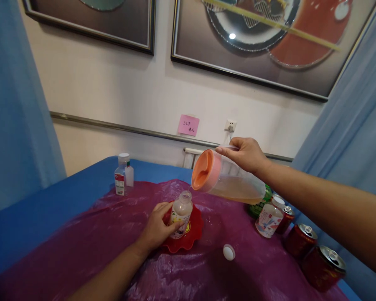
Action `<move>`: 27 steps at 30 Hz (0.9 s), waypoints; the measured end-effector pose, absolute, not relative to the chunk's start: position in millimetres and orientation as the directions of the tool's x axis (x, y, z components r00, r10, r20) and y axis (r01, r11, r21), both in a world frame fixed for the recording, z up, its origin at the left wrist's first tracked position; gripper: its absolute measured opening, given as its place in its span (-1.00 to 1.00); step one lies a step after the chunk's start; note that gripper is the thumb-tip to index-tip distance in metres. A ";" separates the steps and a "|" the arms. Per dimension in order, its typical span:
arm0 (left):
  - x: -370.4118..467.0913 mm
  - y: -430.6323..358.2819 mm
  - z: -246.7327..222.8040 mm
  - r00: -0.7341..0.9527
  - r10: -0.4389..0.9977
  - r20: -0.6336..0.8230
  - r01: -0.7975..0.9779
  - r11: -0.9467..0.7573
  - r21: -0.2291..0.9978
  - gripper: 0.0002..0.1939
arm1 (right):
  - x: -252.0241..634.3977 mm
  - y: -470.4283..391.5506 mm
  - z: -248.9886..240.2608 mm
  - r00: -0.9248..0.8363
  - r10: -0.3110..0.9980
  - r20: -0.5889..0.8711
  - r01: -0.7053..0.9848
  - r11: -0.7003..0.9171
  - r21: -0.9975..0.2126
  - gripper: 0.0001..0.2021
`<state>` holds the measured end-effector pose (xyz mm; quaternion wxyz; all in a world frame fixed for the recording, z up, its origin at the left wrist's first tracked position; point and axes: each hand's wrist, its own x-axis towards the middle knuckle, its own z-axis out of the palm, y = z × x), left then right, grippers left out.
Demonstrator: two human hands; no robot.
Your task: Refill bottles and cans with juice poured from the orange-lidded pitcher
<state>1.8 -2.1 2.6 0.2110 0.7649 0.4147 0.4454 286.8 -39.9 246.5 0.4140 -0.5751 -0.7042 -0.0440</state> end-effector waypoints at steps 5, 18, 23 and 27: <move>1.4 -2.3 2.5 0.274 0.818 0.505 0.444 -0.574 0.688 -0.45 | 287.0 -40.3 247.7 0.011 0.777 0.630 0.845 0.329 -0.421 -0.38; 2.2 -3.9 4.8 0.270 0.817 0.510 0.457 -0.575 0.679 -0.47 | 287.5 -40.4 245.5 0.010 0.768 0.640 0.847 0.334 -0.413 -0.36; 2.2 -4.6 5.9 0.275 0.833 0.479 0.458 -0.552 0.697 -0.42 | 287.1 -41.4 246.3 0.009 0.775 0.631 0.847 0.330 -0.416 -0.34; 2.1 -4.9 6.5 0.276 0.830 0.486 0.452 -0.558 0.697 -0.44 | 287.0 -41.6 245.7 0.011 0.774 0.633 0.845 0.332 -0.420 -0.33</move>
